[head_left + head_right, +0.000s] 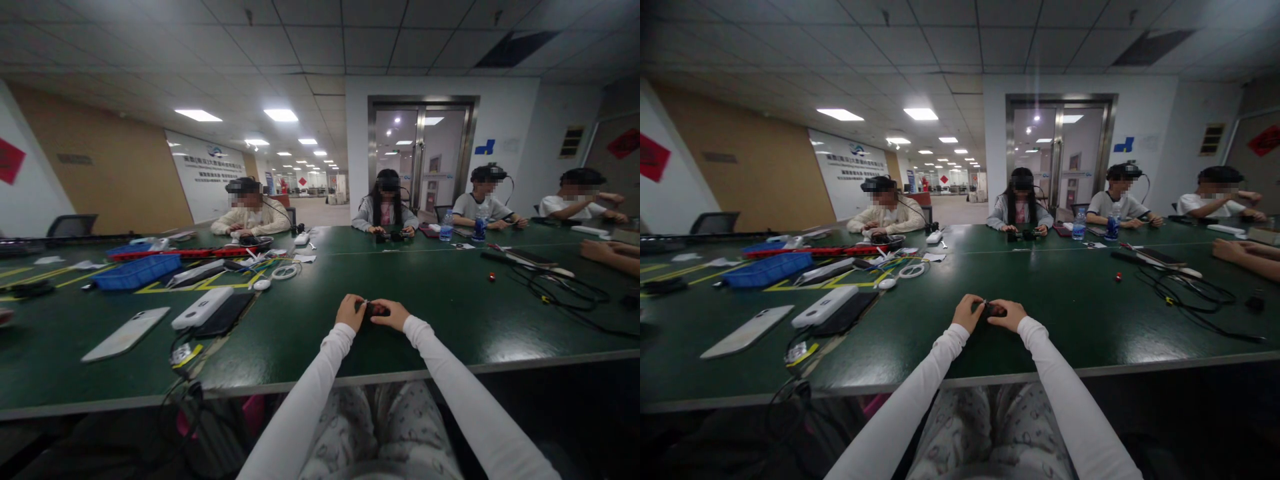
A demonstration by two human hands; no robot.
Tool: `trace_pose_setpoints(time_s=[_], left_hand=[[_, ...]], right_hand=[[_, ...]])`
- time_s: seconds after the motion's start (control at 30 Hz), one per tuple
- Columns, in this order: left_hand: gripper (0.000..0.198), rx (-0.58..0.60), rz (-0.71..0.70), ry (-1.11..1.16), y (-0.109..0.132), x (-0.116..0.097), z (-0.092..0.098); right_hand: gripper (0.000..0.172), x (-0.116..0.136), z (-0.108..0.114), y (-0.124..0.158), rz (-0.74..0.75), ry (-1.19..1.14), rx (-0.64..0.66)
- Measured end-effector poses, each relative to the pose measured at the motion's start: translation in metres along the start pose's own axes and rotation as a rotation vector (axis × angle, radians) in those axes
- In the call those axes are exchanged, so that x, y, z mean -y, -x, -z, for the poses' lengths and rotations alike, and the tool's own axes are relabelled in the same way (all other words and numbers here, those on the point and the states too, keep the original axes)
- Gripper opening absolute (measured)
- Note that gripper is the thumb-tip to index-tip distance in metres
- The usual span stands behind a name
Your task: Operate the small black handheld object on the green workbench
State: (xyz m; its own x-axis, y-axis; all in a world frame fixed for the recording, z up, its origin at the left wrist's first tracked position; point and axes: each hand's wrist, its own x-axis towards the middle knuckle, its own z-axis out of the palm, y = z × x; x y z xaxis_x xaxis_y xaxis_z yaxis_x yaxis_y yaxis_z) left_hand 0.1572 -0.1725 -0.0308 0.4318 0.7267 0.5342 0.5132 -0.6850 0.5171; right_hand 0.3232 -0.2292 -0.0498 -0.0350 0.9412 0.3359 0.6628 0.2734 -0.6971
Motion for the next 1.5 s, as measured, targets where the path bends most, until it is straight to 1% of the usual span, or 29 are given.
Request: trace_pose_setpoints(time_s=[0.2, 0.27, 0.4, 0.5, 0.57, 0.63, 0.67, 0.73, 0.8, 0.83, 0.87, 0.93, 1.03, 1.13, 1.37, 1.5], left_hand=[[0.008, 0.008, -0.001, 0.024, 0.0, -0.003, 0.002], [0.009, -0.034, 0.003, 0.034, 0.0, -0.003, 0.003], [0.013, -0.164, 0.028, 0.072, -0.002, -0.003, 0.005], [0.016, -0.237, 0.099, 0.133, -0.003, -0.002, 0.009], [0.017, -0.252, 0.145, 0.19, -0.003, -0.002, 0.011], [0.018, -0.221, 0.164, 0.228, -0.002, -0.003, 0.014], [0.019, -0.182, 0.156, 0.234, -0.001, -0.004, 0.015], [0.019, -0.056, 0.103, 0.21, 0.002, -0.006, 0.017], [0.018, 0.089, 0.008, 0.148, 0.005, -0.008, 0.019], [0.018, 0.143, -0.04, 0.108, 0.006, -0.008, 0.02], [0.017, 0.176, -0.076, 0.065, 0.007, -0.007, 0.021], [0.018, 0.192, -0.102, -0.013, 0.008, -0.003, 0.025], [0.019, 0.182, -0.053, -0.104, 0.008, 0.01, 0.038], [0.018, 0.158, 0.049, -0.152, 0.005, 0.033, 0.057], [0.018, 0.016, 0.366, -0.287, 0.002, 0.099, 0.117], [0.015, -0.08, 0.513, -0.4, 0.006, 0.123, 0.149]], right_hand=[[0.055, 0.002, 0.0, 0.0, -0.002, -0.019, 0.009], [0.056, 0.002, 0.001, 0.0, -0.004, -0.019, 0.009], [0.055, -0.001, 0.0, -0.001, 0.008, -0.028, 0.013], [0.053, -0.003, 0.0, -0.002, 0.002, -0.023, 0.018], [0.052, -0.004, -0.001, -0.003, -0.002, -0.019, 0.016], [0.051, -0.004, -0.001, -0.003, -0.006, -0.018, 0.012], [0.05, -0.004, -0.002, -0.003, -0.008, -0.02, 0.01], [0.049, -0.004, -0.001, -0.003, -0.01, -0.023, 0.006], [0.048, -0.002, -0.001, -0.003, -0.013, -0.024, 0.004], [0.048, -0.002, 0.0, -0.002, -0.015, -0.023, 0.004], [0.047, -0.001, 0.0, -0.002, -0.014, -0.022, 0.006], [0.046, 0.001, 0.001, -0.001, -0.009, -0.025, 0.011], [0.046, 0.002, 0.001, -0.001, -0.016, -0.032, 0.016], [0.045, 0.002, 0.001, 0.0, -0.035, -0.035, 0.017], [0.042, 0.001, 0.0, 0.003, -0.032, -0.058, 0.026], [0.042, 0.0, -0.001, 0.004, -0.045, -0.064, 0.038]])
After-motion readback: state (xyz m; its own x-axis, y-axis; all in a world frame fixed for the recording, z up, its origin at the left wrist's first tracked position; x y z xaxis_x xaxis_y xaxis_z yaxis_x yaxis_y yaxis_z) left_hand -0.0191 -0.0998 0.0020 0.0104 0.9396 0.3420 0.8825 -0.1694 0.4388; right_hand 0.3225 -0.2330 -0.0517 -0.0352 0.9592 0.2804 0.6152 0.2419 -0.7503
